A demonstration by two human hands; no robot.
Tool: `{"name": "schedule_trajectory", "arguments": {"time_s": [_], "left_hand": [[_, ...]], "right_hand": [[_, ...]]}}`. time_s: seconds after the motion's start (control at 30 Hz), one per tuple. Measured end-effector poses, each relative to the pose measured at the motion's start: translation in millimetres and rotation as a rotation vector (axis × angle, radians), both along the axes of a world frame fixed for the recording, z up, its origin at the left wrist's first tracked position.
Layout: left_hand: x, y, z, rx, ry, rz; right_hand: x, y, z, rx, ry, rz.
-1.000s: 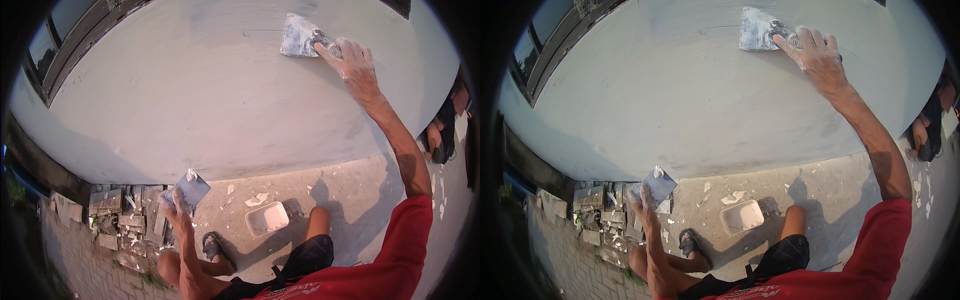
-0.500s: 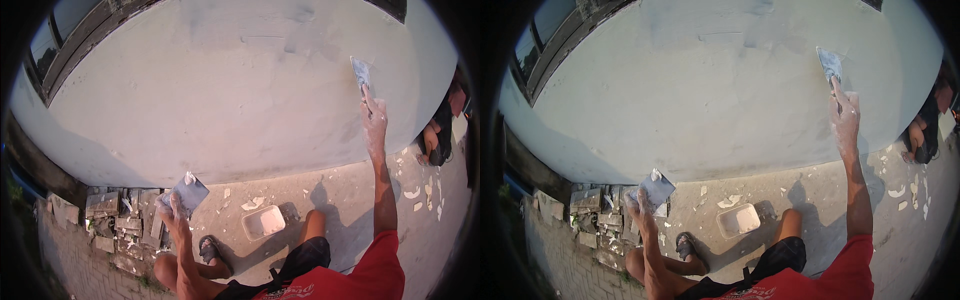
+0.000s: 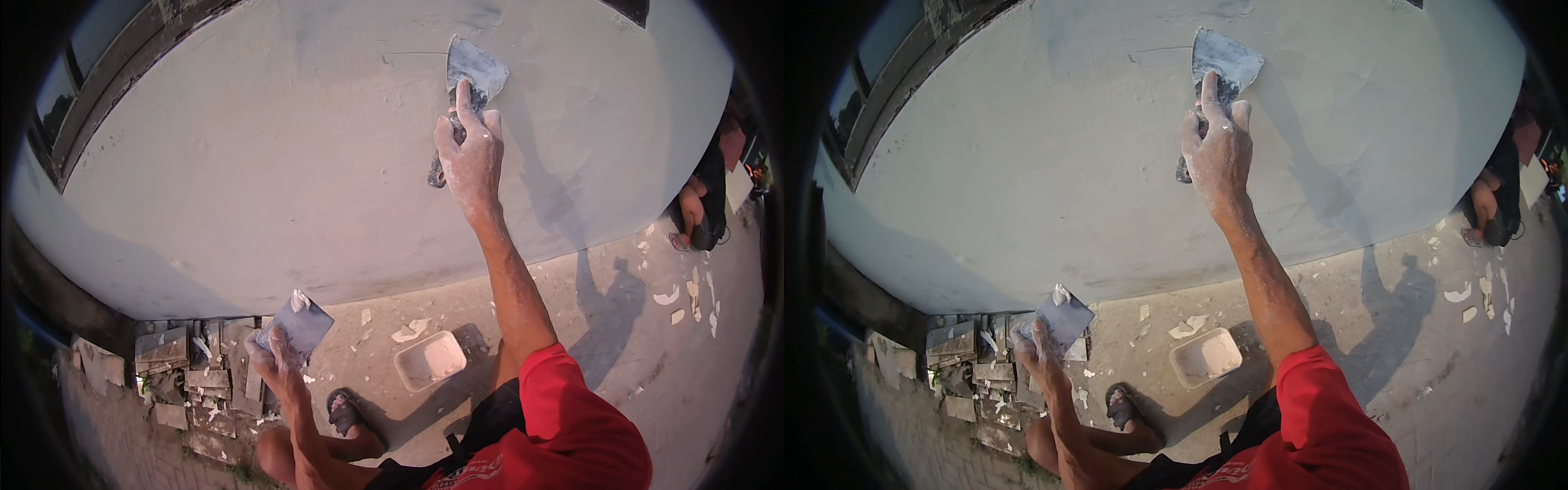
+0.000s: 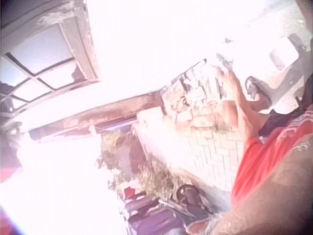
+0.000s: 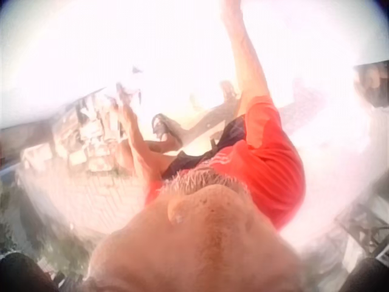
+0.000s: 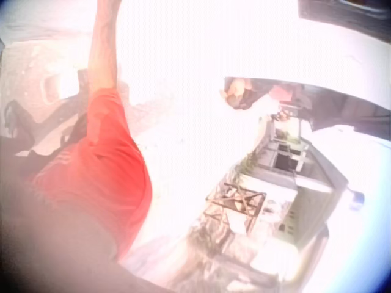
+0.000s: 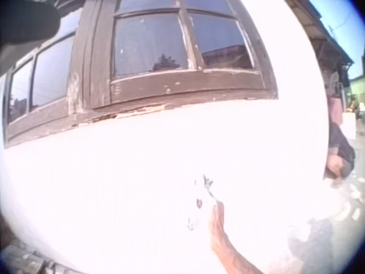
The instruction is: The person applies wall filler onto an exterior wall using putty knives, spreads and smooths the paste across the surface, and scoops more filler from a container.
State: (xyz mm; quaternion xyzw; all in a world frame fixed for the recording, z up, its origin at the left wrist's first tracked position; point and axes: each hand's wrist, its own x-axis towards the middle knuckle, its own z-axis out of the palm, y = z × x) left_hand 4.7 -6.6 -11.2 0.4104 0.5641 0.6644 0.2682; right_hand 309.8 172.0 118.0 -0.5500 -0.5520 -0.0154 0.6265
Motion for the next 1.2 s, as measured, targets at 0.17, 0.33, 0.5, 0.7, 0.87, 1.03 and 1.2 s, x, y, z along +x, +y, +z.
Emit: {"name": "schedule_trajectory", "arguments": {"time_s": [0.17,0.33,0.5,0.7,0.87,1.03,1.2], "left_hand": [[8,-5,11,-0.061,-0.051,0.032],[8,-4,16,0.084,-0.031,0.095],[2,-11,17,-0.025,-0.013,0.071],[-2,-10,8,-0.020,-0.038,0.126],[-2,-10,15,-0.040,-0.109,0.093],[-4,-13,14,0.026,-0.083,0.009],[3,-15,25,-0.105,0.010,0.060]], "right_hand": [[-42,-15,-55,-0.091,-0.217,0.005],[-12,-43,-63,-0.034,-0.125,0.070],[46,-10,7,0.162,-0.003,-0.148],[-6,-17,-30,-0.084,-0.246,-0.109],[7,-38,-82,-0.025,-0.393,-0.035],[57,-10,-46,0.117,-0.521,-0.247],[60,7,-77,-0.037,-0.572,-0.279]]}}
